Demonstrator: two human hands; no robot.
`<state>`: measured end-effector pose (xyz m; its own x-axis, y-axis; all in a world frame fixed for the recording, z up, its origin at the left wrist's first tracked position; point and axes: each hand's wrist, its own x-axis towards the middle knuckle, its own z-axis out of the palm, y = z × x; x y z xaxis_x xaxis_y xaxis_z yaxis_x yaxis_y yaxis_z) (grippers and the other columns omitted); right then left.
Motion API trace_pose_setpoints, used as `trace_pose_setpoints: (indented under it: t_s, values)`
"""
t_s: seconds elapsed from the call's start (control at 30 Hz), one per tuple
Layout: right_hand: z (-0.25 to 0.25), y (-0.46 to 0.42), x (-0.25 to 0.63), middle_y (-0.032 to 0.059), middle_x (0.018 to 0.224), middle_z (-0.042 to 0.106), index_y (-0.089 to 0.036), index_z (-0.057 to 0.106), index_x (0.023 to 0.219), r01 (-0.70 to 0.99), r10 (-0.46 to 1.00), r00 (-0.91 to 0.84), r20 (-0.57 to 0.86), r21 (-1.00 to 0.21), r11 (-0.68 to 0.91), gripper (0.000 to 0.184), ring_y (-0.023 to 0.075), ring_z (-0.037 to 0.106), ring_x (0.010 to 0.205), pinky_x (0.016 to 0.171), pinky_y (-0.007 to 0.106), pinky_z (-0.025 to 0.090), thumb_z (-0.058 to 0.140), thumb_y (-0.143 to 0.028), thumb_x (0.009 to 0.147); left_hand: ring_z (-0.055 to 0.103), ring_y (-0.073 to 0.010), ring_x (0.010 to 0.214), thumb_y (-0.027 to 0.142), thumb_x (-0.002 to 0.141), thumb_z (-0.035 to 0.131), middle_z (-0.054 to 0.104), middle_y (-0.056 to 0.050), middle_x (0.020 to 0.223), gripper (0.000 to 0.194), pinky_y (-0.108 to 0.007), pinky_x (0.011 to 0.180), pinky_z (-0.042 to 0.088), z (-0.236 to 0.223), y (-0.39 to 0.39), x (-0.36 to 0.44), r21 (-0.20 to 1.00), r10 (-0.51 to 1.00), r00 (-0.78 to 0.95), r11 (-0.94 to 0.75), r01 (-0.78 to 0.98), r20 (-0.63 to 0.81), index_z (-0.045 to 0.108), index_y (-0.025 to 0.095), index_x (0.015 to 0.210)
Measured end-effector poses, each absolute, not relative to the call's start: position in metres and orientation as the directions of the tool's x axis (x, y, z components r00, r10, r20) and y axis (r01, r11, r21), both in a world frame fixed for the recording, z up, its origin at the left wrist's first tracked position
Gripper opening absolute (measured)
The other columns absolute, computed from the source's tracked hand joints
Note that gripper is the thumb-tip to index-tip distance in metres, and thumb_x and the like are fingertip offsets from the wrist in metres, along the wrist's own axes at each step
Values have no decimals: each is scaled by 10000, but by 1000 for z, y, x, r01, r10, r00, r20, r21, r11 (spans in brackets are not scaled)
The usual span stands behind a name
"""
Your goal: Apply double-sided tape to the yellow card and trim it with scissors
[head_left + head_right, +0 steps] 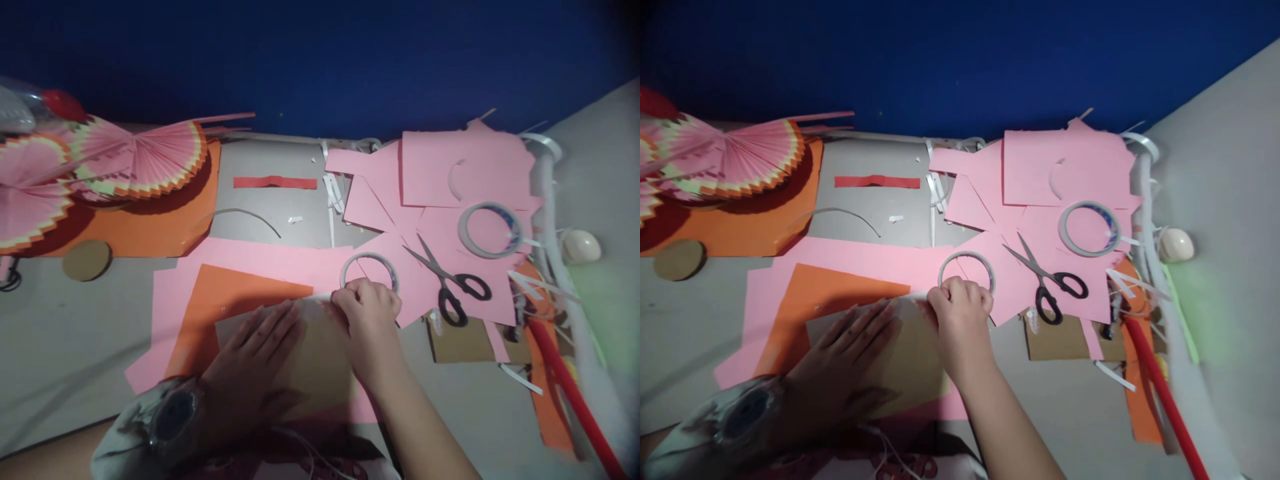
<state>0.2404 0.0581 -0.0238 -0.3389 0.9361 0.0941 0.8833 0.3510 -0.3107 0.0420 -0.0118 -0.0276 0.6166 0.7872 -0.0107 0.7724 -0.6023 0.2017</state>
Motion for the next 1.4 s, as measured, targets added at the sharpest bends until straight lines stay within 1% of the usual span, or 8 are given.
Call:
trace_pose_setpoints:
  t_s: [0.23, 0.43, 0.53, 0.8, 0.93, 1.07, 1.23, 1.4]
  values:
    - [-23, 58, 241, 34, 812, 501, -182, 577, 748, 881, 933, -348, 88, -310, 357, 156, 185, 407, 811, 753, 348, 250, 578, -315, 831, 145, -277, 1352, 629, 843, 318, 265, -129, 1447, 747, -432, 1100, 35, -27, -13, 42, 195, 784, 620, -605, 772, -21, 367, 89, 1356]
    - [-24, 59, 241, 31, 811, 497, -187, 582, 750, 883, 932, -350, 88, -301, 360, 125, 181, 401, 812, 750, 343, 243, 601, -292, 815, 151, -301, 1353, 574, 836, 408, 162, -108, 1481, 651, -465, 1063, 66, -26, -12, 40, 259, 759, 641, -600, 757, -112, 240, 311, 1407]
    - [-24, 59, 241, 26, 805, 496, -188, 585, 748, 882, 933, -349, 90, -305, 359, 118, 177, 395, 811, 752, 338, 241, 613, -287, 808, 163, -304, 1348, 549, 834, 431, 143, -110, 1485, 667, -468, 1056, 77, -25, -12, 40, 258, 759, 636, -593, 763, -140, 204, 317, 1416]
    - [-24, 59, 241, 27, 805, 494, -190, 589, 751, 884, 934, -347, 81, -305, 355, 100, 176, 392, 805, 751, 333, 237, 615, -271, 805, 165, -280, 1353, 569, 862, 359, 143, -84, 1489, 613, -446, 1074, 96, -21, -12, 41, 280, 772, 613, -559, 780, -167, 205, 342, 1411]
    - [-24, 59, 240, 28, 803, 488, -192, 593, 751, 882, 936, -345, 77, -314, 351, 108, 176, 393, 807, 755, 333, 237, 606, -280, 812, 141, -289, 1354, 581, 839, 399, 141, -93, 1487, 662, -454, 1069, 66, -24, -12, 40, 265, 763, 634, -590, 763, -125, 198, 325, 1416]
    - [-23, 59, 240, 30, 811, 491, -195, 595, 758, 890, 936, -346, 66, -294, 349, 85, 180, 393, 811, 749, 333, 236, 609, -264, 805, 136, -284, 1357, 560, 851, 389, 159, -81, 1485, 630, -445, 1069, 70, -22, -11, 40, 260, 762, 633, -589, 766, -139, 217, 327, 1411]
    - [-22, 58, 241, 26, 807, 491, -193, 584, 751, 888, 939, -336, 67, -311, 340, 143, 175, 423, 813, 766, 345, 236, 571, -306, 837, 175, -291, 1351, 564, 858, 372, 181, -95, 1479, 588, -450, 1074, 103, -20, -11, 41, 257, 772, 624, -583, 771, -119, 301, 308, 1382]
    - [-23, 57, 246, 42, 891, 513, -203, 580, 888, 910, 959, -263, 107, -301, 284, 177, 187, 455, 872, 842, 364, 246, 533, -370, 854, 179, -292, 1342, 618, 848, 309, 239, -144, 1454, 774, -445, 1100, 77, -28, -15, 41, 198, 783, 620, -601, 774, -47, 300, 57, 1381]
